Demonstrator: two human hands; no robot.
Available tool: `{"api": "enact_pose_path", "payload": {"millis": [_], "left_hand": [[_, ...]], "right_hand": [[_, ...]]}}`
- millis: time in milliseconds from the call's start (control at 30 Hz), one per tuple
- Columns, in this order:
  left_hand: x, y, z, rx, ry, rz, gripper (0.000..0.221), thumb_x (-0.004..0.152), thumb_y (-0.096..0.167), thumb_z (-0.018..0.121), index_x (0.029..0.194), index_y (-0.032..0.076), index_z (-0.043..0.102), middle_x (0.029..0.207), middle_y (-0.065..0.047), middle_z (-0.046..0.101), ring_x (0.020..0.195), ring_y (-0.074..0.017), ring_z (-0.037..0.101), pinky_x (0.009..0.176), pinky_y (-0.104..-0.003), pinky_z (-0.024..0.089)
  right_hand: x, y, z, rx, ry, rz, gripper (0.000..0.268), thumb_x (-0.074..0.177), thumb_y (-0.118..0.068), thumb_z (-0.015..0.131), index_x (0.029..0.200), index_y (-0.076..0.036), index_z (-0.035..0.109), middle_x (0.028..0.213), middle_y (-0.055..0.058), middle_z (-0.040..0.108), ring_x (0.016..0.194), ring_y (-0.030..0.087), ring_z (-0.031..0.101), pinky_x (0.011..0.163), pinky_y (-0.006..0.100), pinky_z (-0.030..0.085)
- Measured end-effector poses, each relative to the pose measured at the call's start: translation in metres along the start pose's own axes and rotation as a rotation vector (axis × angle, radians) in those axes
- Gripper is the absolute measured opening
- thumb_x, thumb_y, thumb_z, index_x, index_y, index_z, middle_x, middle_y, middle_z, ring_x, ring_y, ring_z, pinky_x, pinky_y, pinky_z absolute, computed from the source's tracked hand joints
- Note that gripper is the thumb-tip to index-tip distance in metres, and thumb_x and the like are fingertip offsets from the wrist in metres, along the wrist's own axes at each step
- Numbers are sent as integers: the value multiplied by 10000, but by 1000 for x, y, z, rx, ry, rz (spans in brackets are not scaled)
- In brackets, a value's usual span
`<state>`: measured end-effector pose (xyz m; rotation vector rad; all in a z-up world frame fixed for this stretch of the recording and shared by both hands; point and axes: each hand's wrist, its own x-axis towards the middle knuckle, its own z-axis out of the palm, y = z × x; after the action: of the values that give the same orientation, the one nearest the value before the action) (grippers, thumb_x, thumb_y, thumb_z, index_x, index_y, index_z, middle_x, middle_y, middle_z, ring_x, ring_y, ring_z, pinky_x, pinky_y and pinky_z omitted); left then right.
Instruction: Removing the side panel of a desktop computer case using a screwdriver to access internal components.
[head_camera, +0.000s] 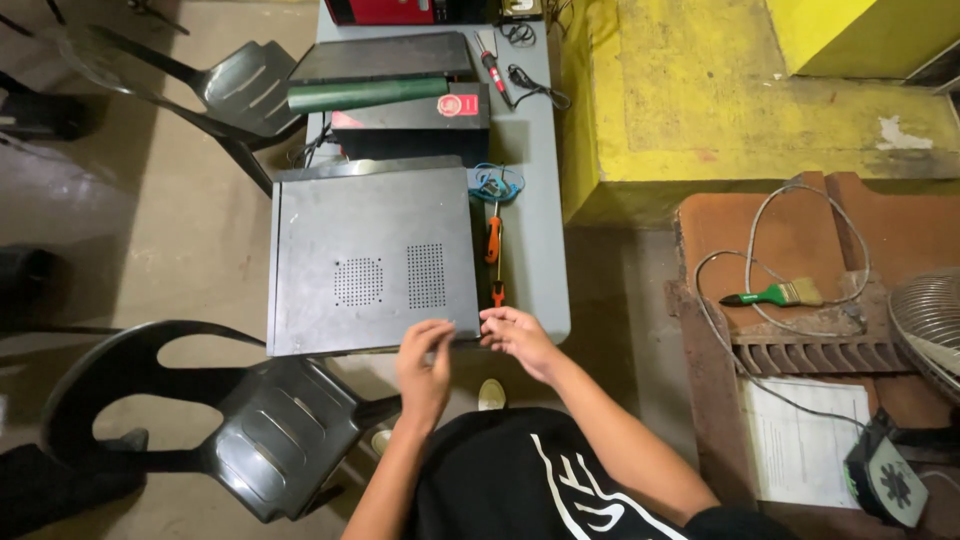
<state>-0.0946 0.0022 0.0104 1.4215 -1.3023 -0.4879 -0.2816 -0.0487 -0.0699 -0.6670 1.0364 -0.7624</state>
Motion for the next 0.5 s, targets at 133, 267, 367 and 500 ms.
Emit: {"api": "enact_pose_path", "payload": {"millis": [133, 267, 367, 500], "left_hand": [[-13, -1, 15, 49, -116, 47, 147, 886, 74, 768, 950, 202, 804, 1075, -38, 696, 976, -257, 689, 853, -375, 572], [-19, 4, 26, 65, -241, 74, 182, 868, 94, 778, 963, 246, 809, 1132, -19, 657, 1071, -264, 660, 941, -382, 538], [-20, -3, 38, 102, -279, 139, 208, 853, 93, 789, 984, 254, 813, 1132, -29, 652, 1098, -282, 654, 940, -389, 542], [-19, -4, 43, 146, -256, 200, 106, 887, 174, 787, 921, 271, 813, 1088, -17, 665, 1041, -254, 672, 891, -369, 549]], "right_hand": [[-28, -10, 3, 93, -33, -1, 364, 980, -226, 670, 1288, -33, 679, 1127, 110, 740, 901, 147, 747, 760, 216, 590], [-34, 6, -15, 140, -70, -36, 349, 988, -179, 658, 1284, 6, 668, 1127, 133, 739, 926, 187, 738, 819, 271, 586], [-25, 23, -32, 208, -93, -62, 324, 988, -128, 626, 1271, 25, 666, 1157, 154, 743, 1001, 229, 732, 888, 324, 581], [-17, 33, -46, 347, -90, -64, 272, 981, -44, 594, 1233, 27, 665, 1182, 173, 741, 1072, 268, 716, 976, 386, 560]]}}
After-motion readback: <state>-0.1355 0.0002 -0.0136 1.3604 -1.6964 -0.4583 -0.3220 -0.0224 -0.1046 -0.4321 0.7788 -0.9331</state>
